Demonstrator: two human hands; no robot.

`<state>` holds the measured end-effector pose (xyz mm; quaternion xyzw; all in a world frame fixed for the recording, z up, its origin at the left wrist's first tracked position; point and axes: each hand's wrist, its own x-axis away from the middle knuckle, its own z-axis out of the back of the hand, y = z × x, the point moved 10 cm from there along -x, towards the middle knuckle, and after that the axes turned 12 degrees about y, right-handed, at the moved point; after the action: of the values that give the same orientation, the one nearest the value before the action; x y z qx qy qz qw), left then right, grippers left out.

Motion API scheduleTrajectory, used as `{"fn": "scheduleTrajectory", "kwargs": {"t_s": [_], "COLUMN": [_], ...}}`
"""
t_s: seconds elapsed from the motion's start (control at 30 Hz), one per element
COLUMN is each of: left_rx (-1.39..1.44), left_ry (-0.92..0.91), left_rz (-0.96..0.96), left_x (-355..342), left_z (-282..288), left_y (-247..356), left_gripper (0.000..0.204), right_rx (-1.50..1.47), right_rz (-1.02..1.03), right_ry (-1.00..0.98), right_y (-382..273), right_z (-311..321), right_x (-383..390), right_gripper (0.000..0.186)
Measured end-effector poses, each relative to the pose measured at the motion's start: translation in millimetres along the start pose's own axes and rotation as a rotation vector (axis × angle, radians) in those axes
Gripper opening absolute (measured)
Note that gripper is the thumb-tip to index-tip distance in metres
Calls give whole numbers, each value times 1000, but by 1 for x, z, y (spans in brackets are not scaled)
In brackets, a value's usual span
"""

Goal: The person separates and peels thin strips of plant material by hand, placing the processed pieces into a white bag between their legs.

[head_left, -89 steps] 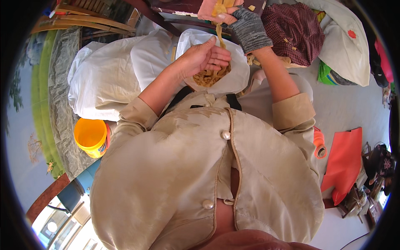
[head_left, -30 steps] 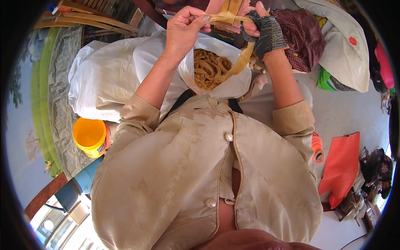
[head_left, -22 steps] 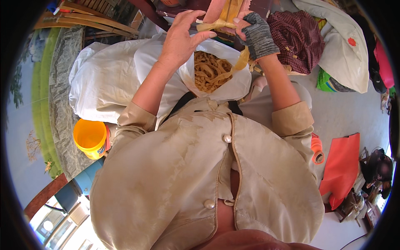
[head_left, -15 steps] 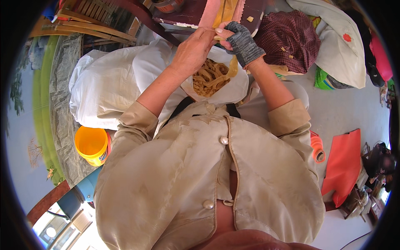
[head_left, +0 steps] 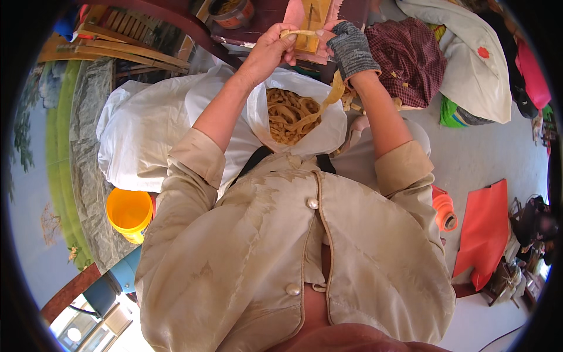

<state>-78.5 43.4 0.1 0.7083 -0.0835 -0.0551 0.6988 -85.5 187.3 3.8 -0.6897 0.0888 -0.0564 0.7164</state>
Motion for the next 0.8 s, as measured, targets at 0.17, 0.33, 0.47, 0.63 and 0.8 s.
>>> {"fn": "scheduleTrajectory", "kwargs": {"t_s": [0.17,0.33,0.47,0.63,0.8], "left_rx": [128,-78,-123,-536,-751], "left_ry": [38,156,154,243,198], "left_rz": [93,47,42,-56,-137], "left_x": [-19,-34,-43,-65,-40], "left_z": [2,16,18,28,22], "left_y": [-4,1,2,-16,-13], "left_gripper": [16,18,18,23,27], "right_rx": [232,237,303,640,713], "right_rz": [-16,204,396,472,293], "right_ry": [44,84,142,210,98], "right_y": [-5,7,-7,8,44], "right_z": [8,2,-1,-6,-4], "right_x": [-13,-34,-37,-39,-36], "right_gripper": [23,27,17,21,22]}}
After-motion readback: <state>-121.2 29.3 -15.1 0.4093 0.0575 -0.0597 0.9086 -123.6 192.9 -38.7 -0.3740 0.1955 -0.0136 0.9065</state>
